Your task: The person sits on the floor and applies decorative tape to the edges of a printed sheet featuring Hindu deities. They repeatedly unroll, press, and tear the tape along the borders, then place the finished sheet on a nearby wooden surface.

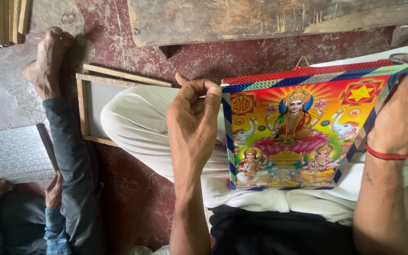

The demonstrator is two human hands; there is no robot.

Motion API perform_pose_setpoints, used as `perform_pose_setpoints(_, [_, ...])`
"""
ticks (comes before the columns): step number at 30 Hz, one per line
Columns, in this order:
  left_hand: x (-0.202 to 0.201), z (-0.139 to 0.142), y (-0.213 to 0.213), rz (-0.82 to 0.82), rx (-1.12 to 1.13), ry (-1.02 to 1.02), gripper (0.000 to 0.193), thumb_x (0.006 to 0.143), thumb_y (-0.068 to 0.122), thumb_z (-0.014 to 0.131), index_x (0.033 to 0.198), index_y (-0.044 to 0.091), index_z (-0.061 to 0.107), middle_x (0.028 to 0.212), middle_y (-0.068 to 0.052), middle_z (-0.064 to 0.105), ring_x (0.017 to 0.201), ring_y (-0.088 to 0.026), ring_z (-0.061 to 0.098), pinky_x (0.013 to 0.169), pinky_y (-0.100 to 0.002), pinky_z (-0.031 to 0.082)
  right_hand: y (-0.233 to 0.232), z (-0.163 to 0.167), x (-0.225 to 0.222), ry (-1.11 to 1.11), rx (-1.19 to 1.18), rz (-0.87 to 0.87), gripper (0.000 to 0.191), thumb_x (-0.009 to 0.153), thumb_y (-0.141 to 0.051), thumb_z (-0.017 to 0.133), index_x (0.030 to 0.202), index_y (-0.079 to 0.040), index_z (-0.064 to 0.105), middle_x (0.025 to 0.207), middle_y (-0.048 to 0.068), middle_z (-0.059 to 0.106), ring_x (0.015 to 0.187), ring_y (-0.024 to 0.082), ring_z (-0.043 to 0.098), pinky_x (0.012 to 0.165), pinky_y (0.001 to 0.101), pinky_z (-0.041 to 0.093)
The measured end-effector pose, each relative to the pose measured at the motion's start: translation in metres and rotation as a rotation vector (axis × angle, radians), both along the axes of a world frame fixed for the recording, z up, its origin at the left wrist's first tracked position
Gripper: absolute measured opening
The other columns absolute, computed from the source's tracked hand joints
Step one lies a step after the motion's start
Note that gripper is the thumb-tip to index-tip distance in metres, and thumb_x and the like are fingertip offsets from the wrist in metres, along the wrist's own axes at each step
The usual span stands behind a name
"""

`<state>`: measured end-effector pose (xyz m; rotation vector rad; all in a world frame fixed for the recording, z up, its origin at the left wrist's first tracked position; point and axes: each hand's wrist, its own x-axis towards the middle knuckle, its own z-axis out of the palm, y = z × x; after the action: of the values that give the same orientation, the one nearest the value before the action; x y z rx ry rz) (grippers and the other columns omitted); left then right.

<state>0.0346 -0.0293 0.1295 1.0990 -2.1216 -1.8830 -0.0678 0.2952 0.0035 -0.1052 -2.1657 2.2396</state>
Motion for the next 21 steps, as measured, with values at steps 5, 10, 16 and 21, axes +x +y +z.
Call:
perform_pose_setpoints(5, [0.0017,-0.0028,0.0008,-0.003,-0.014,0.013,0.023,0.102,0.020,0.066,0.105,-0.003,0.069,0.076,0.004,0.061,0.067,0.000,0.050,0.059,-0.017,0.040,0.0001,-0.0010,0.0016,0.017,0.083,-0.011,0.020,0.122,-0.004,0.049,0.134,0.007,0.061,0.100,0.007,0.059,0.088,0.010,0.056,0.081,0.0235,0.047])
perform_pose_setpoints(10, [0.0009,-0.0047,-0.0008,-0.007,0.001,0.027,0.023,0.102,0.019,0.066,0.106,-0.003,0.069,0.078,0.004,0.063,0.068,0.000,0.051,0.060,-0.017,0.041,-0.0029,0.0008,0.0001,0.026,0.095,-0.015,0.018,0.124,-0.005,0.050,0.131,0.006,0.061,0.098,0.006,0.061,0.087,0.010,0.058,0.081,0.0233,0.048])
perform_pose_setpoints(16, [-0.0010,-0.0045,-0.0030,-0.013,0.039,0.004,0.022,0.101,0.019,0.067,0.105,-0.002,0.069,0.076,0.005,0.062,0.066,0.000,0.049,0.058,-0.017,0.039,-0.0036,0.0008,0.0007,0.030,0.081,-0.011,0.017,0.124,-0.004,0.051,0.132,0.007,0.061,0.097,0.006,0.059,0.086,0.010,0.056,0.079,0.0236,0.047])
perform_pose_setpoints(21, [0.0011,-0.0019,-0.0068,-0.030,0.084,-0.005,0.022,0.102,0.018,0.066,0.106,-0.003,0.069,0.074,0.003,0.056,0.064,-0.002,0.042,0.056,-0.019,0.033,0.0008,-0.0041,-0.0006,0.015,0.029,0.003,0.017,0.124,-0.004,0.051,0.133,0.007,0.061,0.097,0.009,0.061,0.086,0.012,0.059,0.079,0.0253,0.049])
